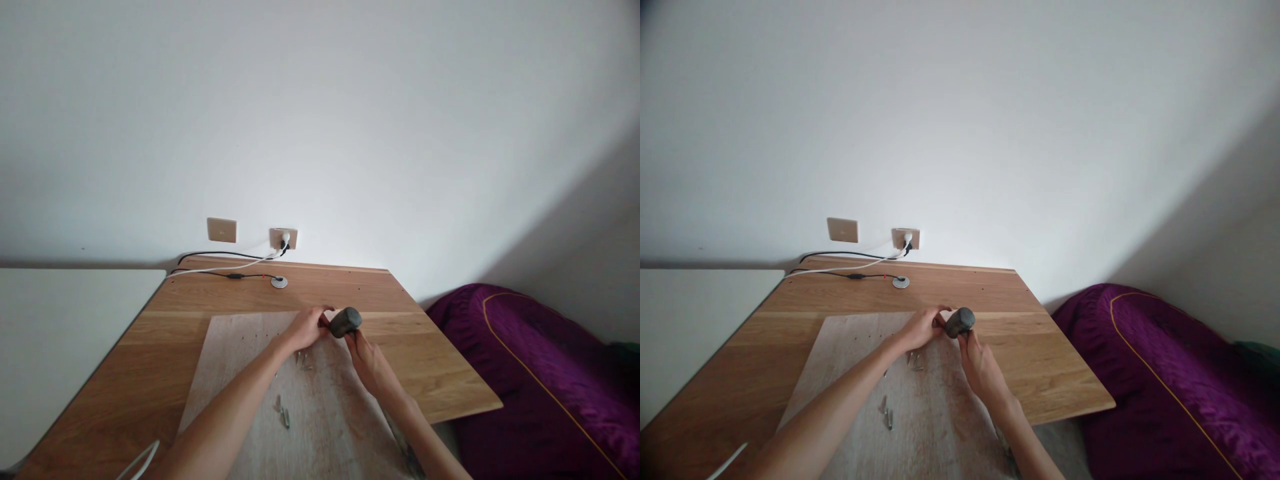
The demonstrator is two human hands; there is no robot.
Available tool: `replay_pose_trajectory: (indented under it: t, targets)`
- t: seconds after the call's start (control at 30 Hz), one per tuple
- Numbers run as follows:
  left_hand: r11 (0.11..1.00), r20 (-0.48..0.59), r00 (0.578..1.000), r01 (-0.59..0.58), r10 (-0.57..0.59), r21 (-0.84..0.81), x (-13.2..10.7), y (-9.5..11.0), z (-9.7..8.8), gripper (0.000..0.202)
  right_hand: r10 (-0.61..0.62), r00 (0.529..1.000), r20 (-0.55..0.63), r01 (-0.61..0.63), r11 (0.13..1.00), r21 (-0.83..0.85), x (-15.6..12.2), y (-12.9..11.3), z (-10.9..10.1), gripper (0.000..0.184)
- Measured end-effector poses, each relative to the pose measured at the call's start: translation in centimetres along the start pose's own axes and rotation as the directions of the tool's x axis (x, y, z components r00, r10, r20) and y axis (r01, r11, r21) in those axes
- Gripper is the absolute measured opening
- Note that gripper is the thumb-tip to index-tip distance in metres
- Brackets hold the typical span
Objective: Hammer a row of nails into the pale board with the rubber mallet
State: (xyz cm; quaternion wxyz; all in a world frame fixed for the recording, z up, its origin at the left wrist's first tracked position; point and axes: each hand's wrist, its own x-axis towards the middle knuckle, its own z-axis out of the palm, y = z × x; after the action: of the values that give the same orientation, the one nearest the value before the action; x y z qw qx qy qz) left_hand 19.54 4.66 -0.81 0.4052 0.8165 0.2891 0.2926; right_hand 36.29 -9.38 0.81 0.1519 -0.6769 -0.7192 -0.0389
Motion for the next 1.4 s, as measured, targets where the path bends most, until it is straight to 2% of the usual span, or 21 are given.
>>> replay_pose_trajectory:
  t: [0.5,0.73,1.07,1.4]
  targets:
    - [0.999,0.041,0.998,-0.047,0.046,0.005,-0.3,0.2,-0.3,0.060,0.142,0.986,0.088,-0.145,0.989,0.021,-0.2,-1.4,-0.4,0.033]
    - [0.999,0.025,0.999,-0.046,0.046,0.002,-0.1,-0.3,0.1,0.056,0.183,0.979,0.095,-0.195,0.971,0.137,-0.1,-1.4,-0.3,0.029]
    - [0.999,0.019,0.999,-0.044,0.044,0.012,0.0,-0.6,0.2,0.052,0.199,0.974,0.110,-0.219,0.951,0.218,0.1,-1.5,-0.7,0.029]
    - [0.998,0.027,0.998,-0.059,0.059,-0.007,-0.1,-0.2,0.0,0.052,0.240,0.965,0.109,-0.256,0.951,0.171,0.2,-2.0,-1.0,0.028]
